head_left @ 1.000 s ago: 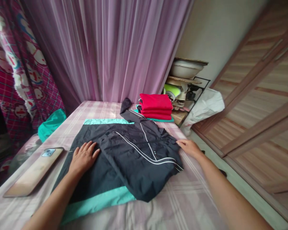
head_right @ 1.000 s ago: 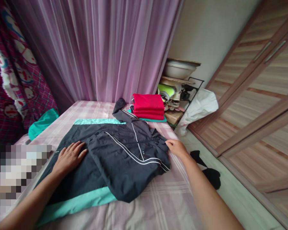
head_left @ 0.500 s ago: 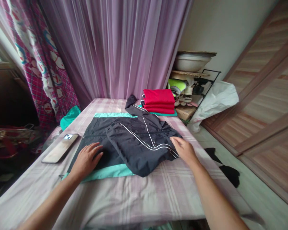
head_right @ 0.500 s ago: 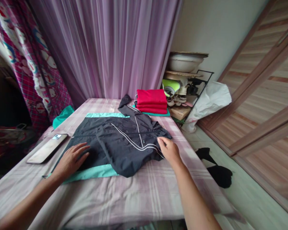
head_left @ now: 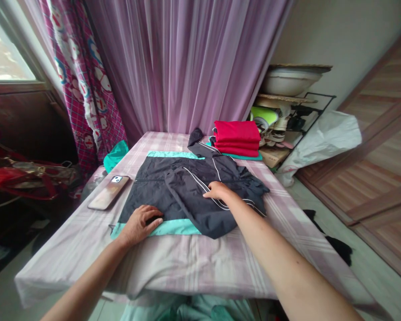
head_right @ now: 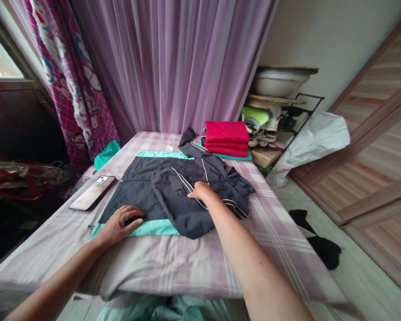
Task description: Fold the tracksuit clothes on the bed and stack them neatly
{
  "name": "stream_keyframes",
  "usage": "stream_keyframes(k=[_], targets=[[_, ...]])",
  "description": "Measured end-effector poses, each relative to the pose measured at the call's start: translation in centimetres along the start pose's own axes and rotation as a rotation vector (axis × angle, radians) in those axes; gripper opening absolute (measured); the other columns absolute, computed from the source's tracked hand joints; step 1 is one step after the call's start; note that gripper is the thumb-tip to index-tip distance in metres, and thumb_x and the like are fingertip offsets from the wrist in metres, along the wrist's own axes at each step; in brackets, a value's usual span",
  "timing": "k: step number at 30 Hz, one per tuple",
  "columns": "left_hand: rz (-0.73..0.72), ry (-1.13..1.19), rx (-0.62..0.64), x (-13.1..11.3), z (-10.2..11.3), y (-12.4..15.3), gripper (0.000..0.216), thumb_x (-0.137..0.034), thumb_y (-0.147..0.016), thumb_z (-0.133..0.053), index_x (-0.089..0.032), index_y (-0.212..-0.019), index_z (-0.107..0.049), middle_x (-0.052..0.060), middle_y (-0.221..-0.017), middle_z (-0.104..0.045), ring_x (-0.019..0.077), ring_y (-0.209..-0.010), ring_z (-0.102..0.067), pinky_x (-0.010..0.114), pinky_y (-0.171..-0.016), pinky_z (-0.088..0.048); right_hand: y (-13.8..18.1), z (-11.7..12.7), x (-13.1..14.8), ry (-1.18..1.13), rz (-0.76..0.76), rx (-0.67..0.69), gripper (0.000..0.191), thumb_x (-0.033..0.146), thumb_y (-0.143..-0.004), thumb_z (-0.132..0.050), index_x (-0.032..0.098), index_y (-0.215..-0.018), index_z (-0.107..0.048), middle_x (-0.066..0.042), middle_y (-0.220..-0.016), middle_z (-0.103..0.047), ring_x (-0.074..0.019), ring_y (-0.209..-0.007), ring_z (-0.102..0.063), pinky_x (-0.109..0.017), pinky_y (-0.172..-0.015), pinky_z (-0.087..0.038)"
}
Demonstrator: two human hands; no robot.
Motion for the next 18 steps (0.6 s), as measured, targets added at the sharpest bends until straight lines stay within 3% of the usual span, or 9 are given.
stream_keyframes(k=[2, 4, 8, 11, 14, 18], targets=[[0.017, 0.006, 0.015, 0.0, 0.0, 0.1, 0.048, -0.057, -0.093, -0.045, -0.021, -0.099, -0.077, 0.010, -0.102, -0.075, 0.0229, -0.096, -0.068, 0.037, -0.089, -0.053, 0.4, 0.9, -1.1, -0.025, 0.034, -0.027, 0.017, 0.033, -0.073, -0.075, 0.017, -0.074, -0.069, -0.004, -0.076, -0.073, -0.0219, -0.080, -0.070, -0.026, -0.069, -0.050], [0.027, 0.008, 0.034, 0.0, 0.0, 0.1, 0.050, -0.059, -0.093, -0.044, -0.022, -0.101, -0.076, 0.010, -0.103, -0.075, 0.0234, -0.099, -0.068, 0.037, -0.091, -0.052, 0.9, 3.1, -2.9, -0.120, 0.051, -0.121, 0.021, 0.036, -0.083, -0.064, 0.017, -0.076, -0.066, -0.001, -0.070, -0.069, -0.0171, -0.072, -0.068, -0.022, -0.061, -0.048], [0.021, -0.005, 0.065, 0.0, 0.0, 0.1, 0.052, -0.061, -0.092, -0.043, -0.022, -0.105, -0.075, 0.010, -0.107, -0.074, 0.0239, -0.103, -0.066, 0.037, -0.095, -0.050, 2.3, 9.2, -8.0, -0.683, -0.102, -0.603, 0.020, 0.035, -0.090, -0.054, 0.017, -0.094, -0.062, 0.003, -0.063, -0.061, -0.0103, -0.053, -0.063, -0.016, -0.045, -0.042], [-0.008, -0.021, 0.099, 0.0, 0.2, 0.1, 0.052, -0.061, -0.092, -0.044, -0.022, -0.110, -0.073, 0.010, -0.113, -0.072, 0.0244, -0.107, -0.065, 0.037, -0.098, -0.048, 4.0, 12.5, -11.7, -0.806, -0.261, -0.828, 0.018, 0.032, -0.090, -0.053, 0.016, -0.090, -0.060, 0.004, -0.054, -0.055, -0.0096, -0.041, -0.057, -0.014, -0.037, -0.038], [-0.033, -0.039, 0.138, 0.0, 0.3, 0.3, 0.054, -0.060, -0.086, -0.055, -0.021, -0.122, -0.065, 0.011, -0.121, -0.069, 0.0261, -0.113, -0.063, 0.039, -0.101, -0.047, 5.8, 13.6, -14.0, -0.786, -0.322, -0.902, 0.018, 0.030, -0.089, -0.054, 0.015, -0.081, -0.060, 0.005, -0.045, -0.048, -0.0099, -0.035, -0.050, -0.016, -0.034, -0.035], [-0.022, -0.075, 0.120, -0.2, 0.2, 1.2, 0.049, -0.043, -0.085, -0.058, -0.021, -0.129, -0.056, 0.010, -0.124, -0.068, 0.0249, -0.114, -0.063, 0.038, -0.101, -0.048, 8.3, 12.4, -14.9, -0.811, -0.294, -0.912, 0.017, 0.032, -0.084, -0.057, 0.017, -0.078, -0.061, 0.008, -0.040, -0.042, -0.0107, -0.034, -0.044, -0.019, -0.034, -0.033]])
Point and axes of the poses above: each hand's wrist, its own y-axis away from the middle knuckle, its own z-axis out of the back of the hand, x = y × z, the point moved 1 cm from there along -y, towards the middle knuckle
